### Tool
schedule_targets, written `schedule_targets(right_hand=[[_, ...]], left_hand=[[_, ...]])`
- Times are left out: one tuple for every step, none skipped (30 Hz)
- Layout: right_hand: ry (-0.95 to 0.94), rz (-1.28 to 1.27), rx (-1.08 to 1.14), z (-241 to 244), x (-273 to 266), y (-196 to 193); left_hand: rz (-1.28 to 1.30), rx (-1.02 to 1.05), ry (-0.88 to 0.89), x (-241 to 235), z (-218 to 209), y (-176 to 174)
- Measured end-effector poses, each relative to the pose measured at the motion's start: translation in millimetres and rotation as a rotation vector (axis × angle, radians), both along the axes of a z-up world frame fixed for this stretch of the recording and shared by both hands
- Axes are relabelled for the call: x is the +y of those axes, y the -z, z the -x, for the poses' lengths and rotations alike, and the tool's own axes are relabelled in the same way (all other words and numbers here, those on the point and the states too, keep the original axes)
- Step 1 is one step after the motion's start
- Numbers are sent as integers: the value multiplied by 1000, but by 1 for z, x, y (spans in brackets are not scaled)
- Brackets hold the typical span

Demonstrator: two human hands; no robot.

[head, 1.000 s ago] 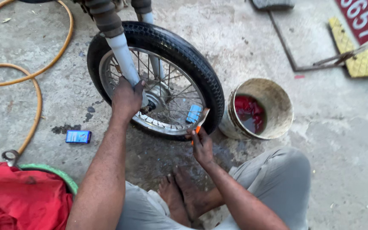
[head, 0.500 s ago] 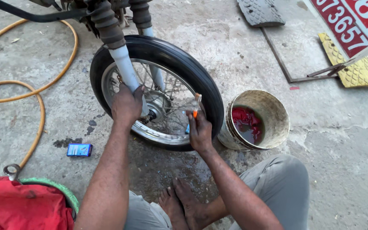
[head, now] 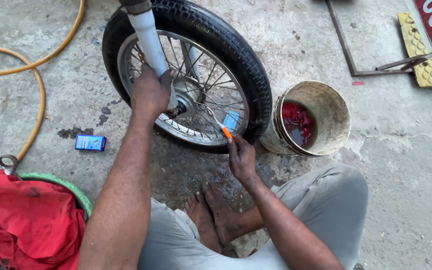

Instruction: The person scrubs the motorcycle wheel rim and spokes using a toothbrush and a blue sponge. They repeatedly dip the toothbrush into a bucket of red liquid to clean the wheel components.

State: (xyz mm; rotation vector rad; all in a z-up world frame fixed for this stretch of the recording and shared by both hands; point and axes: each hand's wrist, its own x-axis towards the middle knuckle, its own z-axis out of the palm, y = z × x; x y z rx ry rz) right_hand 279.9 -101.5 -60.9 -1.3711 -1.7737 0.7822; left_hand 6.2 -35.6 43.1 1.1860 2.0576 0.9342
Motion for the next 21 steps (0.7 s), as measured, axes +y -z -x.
schedule_targets(right_hand=[[-29,3,61,-2,-2,11],[-20,-15,32,-2,-5,23],[-10,-32,2,-4,-12,33],[1,-58,-30,-7,-13,39],[37,-63,-28,-8,-13,43],[66,-68,-27,-7,-12,45],[96,-74,-26,-3,-7,46],[86,-26,-18,5,-2,45],[75,21,-11,14,7,43],[66,72,-4,24,14,40],[36,-141,18,35,26,38],[7,-354,43,45,37,35],[56,-288,-16,53,48,34],[103,-214,-77,56,50,35],[103,-259,-58,57,50,38],[96,-309,-38,58,52,41],[89,-360,-18,57,50,44],[129,-323,-36,56,48,47],[167,-285,-54,54,45,51],[204,-253,-71,55,46,53],[191,-270,-101,56,47,54]], left_hand=[[-14,29,0,1,0,-1],[-23,62,2,0,2,-1],[-27,65,0,-2,2,-1],[-41,65,0,-1,0,-1],[-54,65,-1,1,-1,-2],[-39,54,-8,1,-1,-2],[-25,42,-16,1,-1,-1],[-9,35,-23,1,0,-2],[-23,46,-23,2,1,-2],[-34,56,-21,1,0,-2],[-45,67,-19,0,0,-2],[-19,51,-20,0,-1,-2],[6,35,-21,1,-1,-3],[39,16,-20,0,-3,-1],[18,42,-10,-2,-4,1],[-8,69,-5,-2,-3,3],[-33,95,0,-3,-2,4],[-14,70,3,-2,-1,5],[6,44,7,-1,0,5],[20,19,8,0,1,5],[14,21,4,2,3,3]])
